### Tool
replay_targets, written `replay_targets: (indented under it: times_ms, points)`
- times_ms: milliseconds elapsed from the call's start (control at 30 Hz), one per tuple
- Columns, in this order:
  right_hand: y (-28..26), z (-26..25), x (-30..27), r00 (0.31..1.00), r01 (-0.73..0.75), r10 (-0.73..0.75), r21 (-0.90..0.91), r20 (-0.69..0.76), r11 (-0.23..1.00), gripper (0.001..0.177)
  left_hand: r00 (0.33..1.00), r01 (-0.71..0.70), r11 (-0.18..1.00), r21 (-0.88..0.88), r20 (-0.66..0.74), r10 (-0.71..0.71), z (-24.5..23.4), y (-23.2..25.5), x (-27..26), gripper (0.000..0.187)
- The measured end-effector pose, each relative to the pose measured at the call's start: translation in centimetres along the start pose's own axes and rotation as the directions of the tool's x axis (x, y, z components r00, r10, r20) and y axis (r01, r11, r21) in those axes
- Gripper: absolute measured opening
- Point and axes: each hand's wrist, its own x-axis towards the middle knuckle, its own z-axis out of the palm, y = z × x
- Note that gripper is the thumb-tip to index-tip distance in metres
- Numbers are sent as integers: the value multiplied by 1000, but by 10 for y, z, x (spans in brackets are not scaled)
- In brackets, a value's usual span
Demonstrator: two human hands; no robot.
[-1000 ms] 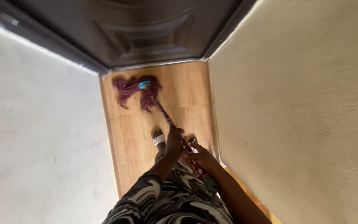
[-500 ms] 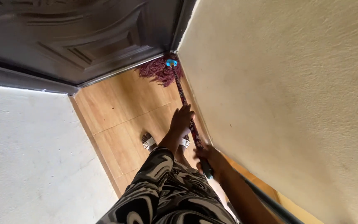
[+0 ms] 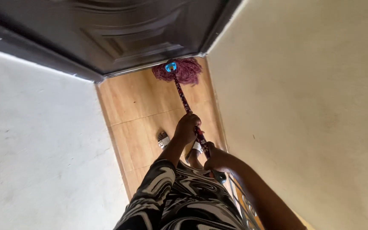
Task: The person dips a mop into a bucket of water, wrings the mop head by hand, and then mops the floor in a hallway and corner.
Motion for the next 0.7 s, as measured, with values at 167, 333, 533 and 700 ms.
replay_targets:
  times_ms: [167, 333, 533, 700]
  points:
    - [-19, 13, 13, 995, 99, -88, -270, 54, 958, 84, 990, 97, 995, -34, -103, -100, -43, 3, -24, 39]
    - [-20, 44, 29, 965, 194, -179, -61, 191, 979, 98, 971, 174, 985, 7, -168, -170, -59, -21, -65, 35]
    - [-81, 86, 58, 943, 193, -94, -297, 318, 935, 89, 938, 248, 968, 47, -261, -228, -98, -68, -123, 25]
    - [-104, 93, 44, 952, 247, -139, -413, 274, 877, 81, 935, 226, 964, 138, -309, -174, -125, -47, -124, 19]
